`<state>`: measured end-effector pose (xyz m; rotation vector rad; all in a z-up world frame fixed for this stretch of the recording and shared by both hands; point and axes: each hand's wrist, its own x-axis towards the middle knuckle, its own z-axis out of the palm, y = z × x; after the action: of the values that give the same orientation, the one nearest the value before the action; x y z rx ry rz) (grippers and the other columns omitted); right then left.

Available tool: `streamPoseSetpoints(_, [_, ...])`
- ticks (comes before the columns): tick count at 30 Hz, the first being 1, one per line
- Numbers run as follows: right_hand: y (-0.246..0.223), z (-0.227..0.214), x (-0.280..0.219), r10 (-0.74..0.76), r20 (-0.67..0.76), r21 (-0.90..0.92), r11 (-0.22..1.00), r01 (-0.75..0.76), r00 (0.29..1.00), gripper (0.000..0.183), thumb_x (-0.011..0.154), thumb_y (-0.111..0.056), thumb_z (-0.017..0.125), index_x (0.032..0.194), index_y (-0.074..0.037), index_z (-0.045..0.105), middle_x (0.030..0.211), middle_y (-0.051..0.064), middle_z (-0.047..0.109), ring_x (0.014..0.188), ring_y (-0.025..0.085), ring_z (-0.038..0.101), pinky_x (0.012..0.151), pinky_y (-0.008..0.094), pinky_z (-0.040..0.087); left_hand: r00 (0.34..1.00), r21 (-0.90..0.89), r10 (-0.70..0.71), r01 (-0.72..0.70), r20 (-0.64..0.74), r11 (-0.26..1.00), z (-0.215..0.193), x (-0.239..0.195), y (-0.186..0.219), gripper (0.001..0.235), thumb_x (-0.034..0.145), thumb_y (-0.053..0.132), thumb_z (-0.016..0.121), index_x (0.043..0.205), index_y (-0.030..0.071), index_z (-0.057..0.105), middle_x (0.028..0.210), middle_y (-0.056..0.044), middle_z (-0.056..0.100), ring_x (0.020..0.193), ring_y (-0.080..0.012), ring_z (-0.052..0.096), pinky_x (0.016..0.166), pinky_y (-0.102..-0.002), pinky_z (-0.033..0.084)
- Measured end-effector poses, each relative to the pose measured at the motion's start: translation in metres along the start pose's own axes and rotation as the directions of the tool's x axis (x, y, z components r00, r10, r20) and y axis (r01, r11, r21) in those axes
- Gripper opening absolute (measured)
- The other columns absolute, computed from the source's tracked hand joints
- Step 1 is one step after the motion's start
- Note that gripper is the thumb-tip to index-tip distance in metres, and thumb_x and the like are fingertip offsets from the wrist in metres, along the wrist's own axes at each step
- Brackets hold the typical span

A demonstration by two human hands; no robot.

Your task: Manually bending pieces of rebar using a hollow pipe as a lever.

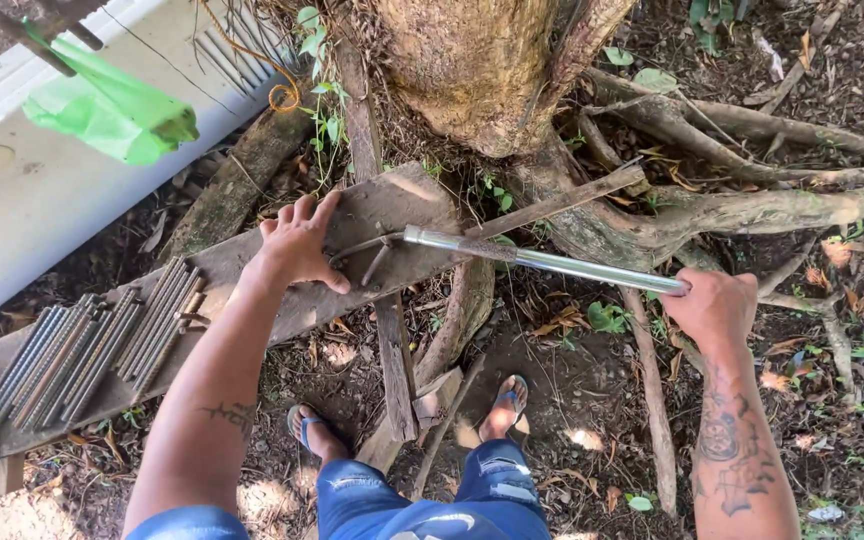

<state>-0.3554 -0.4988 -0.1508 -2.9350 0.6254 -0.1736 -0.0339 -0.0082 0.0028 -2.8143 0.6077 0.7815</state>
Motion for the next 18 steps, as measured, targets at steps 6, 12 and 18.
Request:
streamPoseSetpoints(6, [0.003, -0.003, 0.015, -0.014, 0.032, -0.02, 1.0, 0.015, 0.999, 0.025, 0.09, -0.04, 0.078, 0.074, -0.023, 0.071, 0.052, -0.003, 0.057, 0.045, 0.015, 0.046, 0.069, 0.034, 0.035, 1.0, 0.017, 0.006, -0.006, -0.001, 1.0, 0.009, 0.012, -0.006, 0.167, 0.032, 0.051, 0.105, 0.165, 0.032, 0.006, 0.166, -0.011, 0.021, 0.151, -0.0366, 0.022, 0.117, -0.059, 0.025])
streamPoseSetpoints(12, [0.0, -0.007, 0.015, -0.023, 0.033, 0.0, 1.0, 0.023, 0.999, 0.014, 0.09, -0.034, 0.075, 0.08, -0.024, 0.073, 0.051, -0.002, 0.058, 0.041, 0.012, 0.048, 0.064, 0.032, 0.04, 0.999, -0.012, 0.02, -0.02, -0.05, 1.0, 0.006, 0.009, -0.007, 0.165, 0.032, 0.047, 0.105, 0.165, 0.033, 0.009, 0.166, -0.01, 0.023, 0.153, -0.0371, 0.021, 0.118, -0.059, 0.023])
streamPoseSetpoints(18, [-0.009, 0.0, 0.004, 0.029, 0.028, 0.021, 0.999, -0.03, 0.999, 0.015, 0.09, -0.032, 0.076, 0.079, -0.023, 0.073, 0.054, -0.003, 0.06, 0.045, 0.013, 0.05, 0.061, 0.033, 0.04, 0.999, 0.035, 0.017, -0.015, -0.048, 0.999, -0.001, -0.01, 0.009, 0.156, 0.038, 0.051, 0.104, 0.164, 0.025, 0.015, 0.162, -0.013, 0.028, 0.148, -0.036, 0.027, 0.114, -0.061, 0.028])
